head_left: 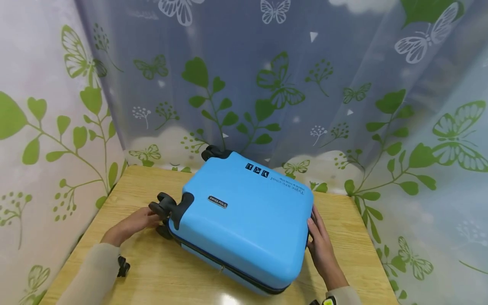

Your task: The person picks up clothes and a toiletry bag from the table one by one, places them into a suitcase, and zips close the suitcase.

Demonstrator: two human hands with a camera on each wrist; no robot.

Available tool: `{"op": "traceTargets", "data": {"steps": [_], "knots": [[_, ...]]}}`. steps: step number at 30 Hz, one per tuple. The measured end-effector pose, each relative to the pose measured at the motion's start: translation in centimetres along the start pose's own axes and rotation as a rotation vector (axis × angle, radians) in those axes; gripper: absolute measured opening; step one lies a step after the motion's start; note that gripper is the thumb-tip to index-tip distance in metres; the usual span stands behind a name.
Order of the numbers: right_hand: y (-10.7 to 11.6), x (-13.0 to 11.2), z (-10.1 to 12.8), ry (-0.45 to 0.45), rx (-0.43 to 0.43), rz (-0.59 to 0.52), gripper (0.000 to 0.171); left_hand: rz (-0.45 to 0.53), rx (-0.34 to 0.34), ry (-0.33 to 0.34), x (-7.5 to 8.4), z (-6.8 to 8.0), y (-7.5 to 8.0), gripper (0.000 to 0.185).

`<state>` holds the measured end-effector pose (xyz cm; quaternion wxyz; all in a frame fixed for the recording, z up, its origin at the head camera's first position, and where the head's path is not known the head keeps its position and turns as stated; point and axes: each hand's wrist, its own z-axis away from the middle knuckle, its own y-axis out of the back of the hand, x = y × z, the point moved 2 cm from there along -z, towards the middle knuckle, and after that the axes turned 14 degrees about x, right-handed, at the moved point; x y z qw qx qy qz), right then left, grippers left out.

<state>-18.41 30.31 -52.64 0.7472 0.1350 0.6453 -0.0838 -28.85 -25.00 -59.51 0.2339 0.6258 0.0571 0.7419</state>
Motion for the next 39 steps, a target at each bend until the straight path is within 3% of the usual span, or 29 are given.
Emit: {"op": "traceTargets", "data": {"steps": [4,12,18,24,30,35,39], "knots": [[-0.2,0.0,-0.7,0.004,-0.006,-0.003,0.073,-0.029,-0.072,-0.021,-1.0,0.7,-0.1,0.050],[-0.5,0.0,-1.7,0.005,-0.026,-0.026,0.073,-0.062,-0.162,-0.103,-0.8,1.5,-0.5,0.077],[-0.6,0.1,-2.0,0.010,-0.035,-0.022,0.073,-0.118,-0.116,-0.128,-1.3,1.5,-0.6,0.080],[-0.7,0.2,-1.9,0.007,-0.034,-0.023,0.072,-0.122,-0.130,-0.127,-1.9,1.1,-0.7,0.050],[-0.8,0.1,-2.0,0.014,-0.035,-0.023,0.070,-0.166,-0.029,-0.161,-0.9,1.0,-0.1,0.036],[-0.8,0.3,-2.0,0.009,-0.033,-0.024,0.070,-0.041,0.062,-0.122,-1.1,0.8,1.0,0.029],[-0.8,0.3,-2.4,0.015,-0.036,-0.021,0.070,0.107,0.093,-0.110,0.3,0.9,2.0,0.048]]}}
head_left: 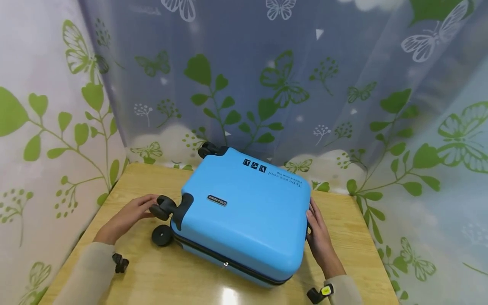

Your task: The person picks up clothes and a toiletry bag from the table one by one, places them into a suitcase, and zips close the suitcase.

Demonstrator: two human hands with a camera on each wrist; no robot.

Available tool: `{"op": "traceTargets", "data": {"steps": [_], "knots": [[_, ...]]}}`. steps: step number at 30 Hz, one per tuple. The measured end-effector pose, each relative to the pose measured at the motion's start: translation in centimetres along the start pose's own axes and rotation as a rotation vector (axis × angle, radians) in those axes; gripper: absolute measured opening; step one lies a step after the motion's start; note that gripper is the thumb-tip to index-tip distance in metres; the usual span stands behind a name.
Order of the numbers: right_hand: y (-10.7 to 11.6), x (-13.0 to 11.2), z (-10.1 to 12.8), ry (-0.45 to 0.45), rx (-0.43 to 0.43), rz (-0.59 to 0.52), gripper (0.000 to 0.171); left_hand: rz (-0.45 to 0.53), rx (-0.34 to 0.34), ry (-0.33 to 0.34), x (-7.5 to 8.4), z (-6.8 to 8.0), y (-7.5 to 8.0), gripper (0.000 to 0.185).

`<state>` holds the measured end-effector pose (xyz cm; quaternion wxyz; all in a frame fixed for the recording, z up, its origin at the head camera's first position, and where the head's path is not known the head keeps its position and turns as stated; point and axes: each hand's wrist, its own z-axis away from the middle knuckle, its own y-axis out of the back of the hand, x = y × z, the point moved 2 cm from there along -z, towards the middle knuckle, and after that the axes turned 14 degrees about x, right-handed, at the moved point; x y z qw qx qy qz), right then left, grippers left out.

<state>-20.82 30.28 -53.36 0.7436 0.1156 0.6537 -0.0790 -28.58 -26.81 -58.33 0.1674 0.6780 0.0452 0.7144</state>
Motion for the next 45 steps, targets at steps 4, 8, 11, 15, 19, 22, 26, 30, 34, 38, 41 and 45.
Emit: {"op": "traceTargets", "data": {"steps": [4,8,11,15,19,22,26,30,34,38,41,45], "knots": [[0.1,-0.1,-0.6,0.008,-0.010,-0.002,0.069,0.078,-0.028,-0.020,2.7,-0.6,0.0,0.062],[0.0,-0.3,-0.9,0.008,-0.013,0.010,0.069,0.069,-0.093,-0.035,5.7,-1.1,-0.9,0.059],[-0.2,-0.6,-0.4,0.000,-0.008,0.055,0.072,0.037,-0.128,-0.054,7.7,-1.3,-1.9,0.059],[-0.2,-0.9,1.6,-0.028,-0.018,0.138,0.074,0.006,-0.147,-0.078,9.2,-1.5,-2.8,0.064],[0.2,-0.9,4.2,-0.074,-0.042,0.177,0.074,-0.027,-0.154,-0.074,9.8,-1.9,-3.3,0.065],[0.3,-0.8,5.6,-0.099,-0.048,0.171,0.074,-0.044,-0.158,-0.066,9.9,-2.0,-3.4,0.065],[-0.2,-0.5,6.5,-0.114,-0.034,0.132,0.076,-0.040,-0.168,-0.058,10.0,-2.1,-3.7,0.068],[-0.8,-0.2,6.8,-0.112,-0.018,0.084,0.075,-0.053,-0.149,-0.067,9.9,-2.0,-3.8,0.069],[-0.7,-0.2,6.7,-0.113,-0.019,0.073,0.075,-0.053,-0.131,-0.060,9.9,-1.5,-4.1,0.068],[-0.5,-0.3,5.8,-0.097,-0.041,0.079,0.073,-0.061,-0.118,-0.051,9.9,-0.8,-4.3,0.069],[-0.4,-0.4,4.8,-0.066,-0.069,0.081,0.070,-0.065,-0.089,-0.046,9.8,-0.1,-4.6,0.071],[-0.5,-0.5,3.3,-0.040,-0.104,0.096,0.067,-0.065,-0.042,-0.041,9.8,0.9,-4.8,0.073]]}}
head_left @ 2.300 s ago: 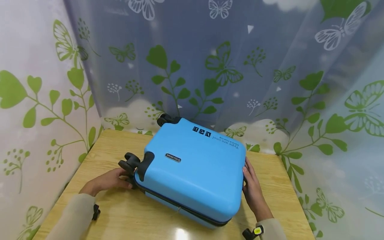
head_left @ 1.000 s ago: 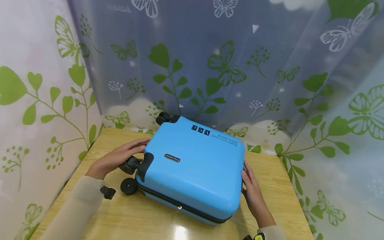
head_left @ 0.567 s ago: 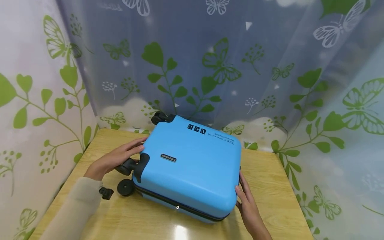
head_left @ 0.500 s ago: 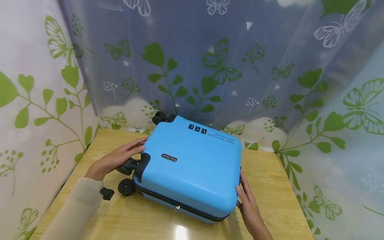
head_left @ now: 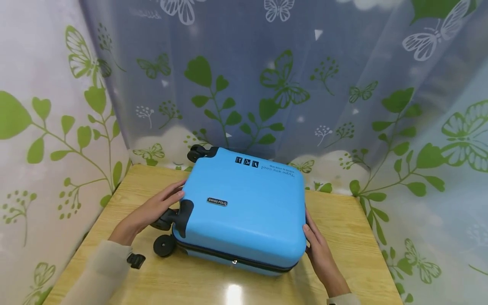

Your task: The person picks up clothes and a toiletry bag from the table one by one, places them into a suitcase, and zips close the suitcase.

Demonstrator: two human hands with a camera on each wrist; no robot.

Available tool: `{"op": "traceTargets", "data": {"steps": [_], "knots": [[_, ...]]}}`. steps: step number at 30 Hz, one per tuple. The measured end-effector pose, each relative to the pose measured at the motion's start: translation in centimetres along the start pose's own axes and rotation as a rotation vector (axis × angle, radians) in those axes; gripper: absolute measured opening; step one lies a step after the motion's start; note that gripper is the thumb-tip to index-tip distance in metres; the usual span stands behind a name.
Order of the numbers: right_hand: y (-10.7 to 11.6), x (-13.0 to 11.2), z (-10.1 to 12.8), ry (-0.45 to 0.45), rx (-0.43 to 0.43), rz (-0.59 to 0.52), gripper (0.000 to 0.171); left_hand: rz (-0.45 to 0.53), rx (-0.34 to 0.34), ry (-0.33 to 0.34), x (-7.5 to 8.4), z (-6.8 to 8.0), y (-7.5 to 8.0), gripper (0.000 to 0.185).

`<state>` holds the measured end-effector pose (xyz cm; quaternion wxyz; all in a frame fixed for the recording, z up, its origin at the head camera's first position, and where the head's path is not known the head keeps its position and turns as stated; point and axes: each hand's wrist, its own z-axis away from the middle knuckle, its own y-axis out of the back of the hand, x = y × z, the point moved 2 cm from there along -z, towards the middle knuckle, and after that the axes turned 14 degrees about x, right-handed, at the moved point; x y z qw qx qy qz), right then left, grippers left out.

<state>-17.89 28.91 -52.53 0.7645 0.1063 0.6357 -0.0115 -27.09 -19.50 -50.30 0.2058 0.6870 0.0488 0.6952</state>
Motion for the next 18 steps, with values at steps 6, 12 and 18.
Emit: {"op": "traceTargets", "data": {"steps": [6,12,18], "knots": [[0.1,-0.2,-2.1,0.043,-0.050,0.005,0.064,-0.021,0.050,0.007,0.2,1.1,-0.6,0.074],[0.2,-0.7,-3.5,0.058,-0.092,-0.013,0.064,-0.087,0.111,0.015,0.6,2.0,-1.0,0.075],[0.1,-1.4,-4.0,0.013,-0.066,0.005,0.066,-0.118,0.126,0.021,0.6,2.2,-0.8,0.075]]}}
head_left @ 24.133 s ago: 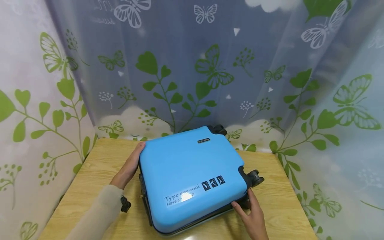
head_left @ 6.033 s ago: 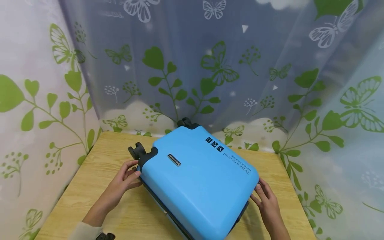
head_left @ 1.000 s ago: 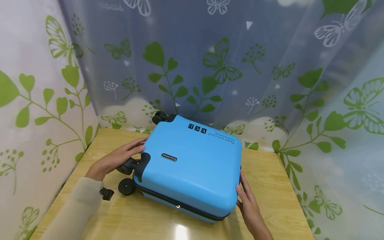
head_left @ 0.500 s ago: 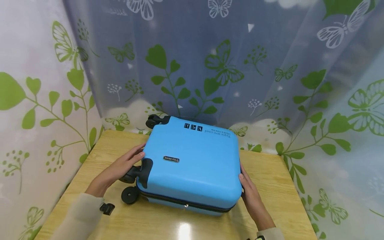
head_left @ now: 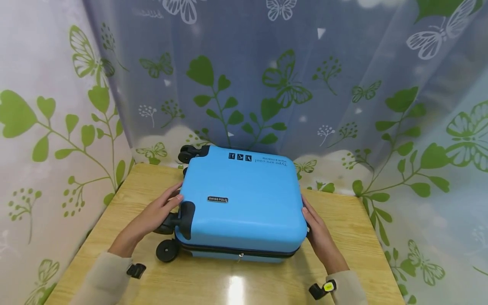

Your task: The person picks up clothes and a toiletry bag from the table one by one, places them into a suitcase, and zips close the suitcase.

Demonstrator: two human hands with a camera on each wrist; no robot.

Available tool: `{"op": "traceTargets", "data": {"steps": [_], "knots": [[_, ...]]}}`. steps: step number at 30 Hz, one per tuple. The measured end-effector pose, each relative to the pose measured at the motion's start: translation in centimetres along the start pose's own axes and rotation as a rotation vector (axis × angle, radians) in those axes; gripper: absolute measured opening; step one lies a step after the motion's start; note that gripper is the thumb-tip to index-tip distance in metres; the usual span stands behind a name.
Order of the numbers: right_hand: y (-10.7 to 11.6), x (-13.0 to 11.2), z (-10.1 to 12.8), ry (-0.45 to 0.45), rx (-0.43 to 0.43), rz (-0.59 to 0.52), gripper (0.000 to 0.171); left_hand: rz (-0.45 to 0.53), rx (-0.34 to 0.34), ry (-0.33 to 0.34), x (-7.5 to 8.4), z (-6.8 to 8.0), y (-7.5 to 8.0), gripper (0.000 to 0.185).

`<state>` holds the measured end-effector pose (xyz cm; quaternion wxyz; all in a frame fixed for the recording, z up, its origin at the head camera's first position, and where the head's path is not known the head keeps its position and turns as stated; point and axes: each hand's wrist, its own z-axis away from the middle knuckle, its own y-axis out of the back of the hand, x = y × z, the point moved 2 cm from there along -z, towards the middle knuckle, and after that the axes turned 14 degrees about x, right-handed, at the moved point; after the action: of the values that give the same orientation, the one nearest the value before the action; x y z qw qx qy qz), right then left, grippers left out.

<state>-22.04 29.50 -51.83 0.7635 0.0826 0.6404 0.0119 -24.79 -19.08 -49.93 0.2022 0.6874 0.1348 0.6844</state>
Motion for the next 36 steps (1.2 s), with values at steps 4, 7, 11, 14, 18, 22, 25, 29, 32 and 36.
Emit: {"op": "traceTargets", "data": {"steps": [4,7,11,14,18,22,25,29,32,36], "knots": [[0.0,-0.3,0.2,-0.018,0.004,0.003,0.066,0.043,-0.023,0.017,-0.1,-0.2,0.2,0.075],[-0.2,-0.3,0.3,-0.022,-0.002,-0.026,0.066,0.078,-0.037,0.039,-0.2,-0.5,0.3,0.076],[-0.7,-0.1,0.5,-0.026,-0.003,-0.039,0.065,0.086,-0.033,0.065,-0.5,-1.2,0.5,0.077],[-1.1,-0.1,0.6,-0.025,-0.002,-0.045,0.067,0.090,-0.031,0.072,-0.7,-1.5,0.8,0.077],[-1.4,-0.4,0.7,-0.022,0.003,-0.048,0.067,0.076,-0.035,0.061,-0.6,-1.8,1.0,0.078],[-1.5,-0.8,0.9,-0.012,0.010,-0.042,0.068,0.001,0.012,-0.017,0.2,-1.8,0.9,0.076],[-1.3,-1.2,1.3,0.017,0.029,-0.003,0.069,-0.053,0.082,-0.115,1.4,-1.6,0.7,0.068],[-1.4,-1.7,2.0,0.129,0.062,0.136,0.067,-0.051,0.151,-0.231,2.8,-1.0,0.5,0.052],[-1.5,-2.1,2.5,0.246,0.084,0.240,0.062,-0.069,0.188,-0.295,3.6,-0.6,0.2,0.041],[-1.7,-2.4,3.3,0.375,0.091,0.324,0.057,-0.131,0.233,-0.350,4.7,0.0,-0.4,0.033]]}}
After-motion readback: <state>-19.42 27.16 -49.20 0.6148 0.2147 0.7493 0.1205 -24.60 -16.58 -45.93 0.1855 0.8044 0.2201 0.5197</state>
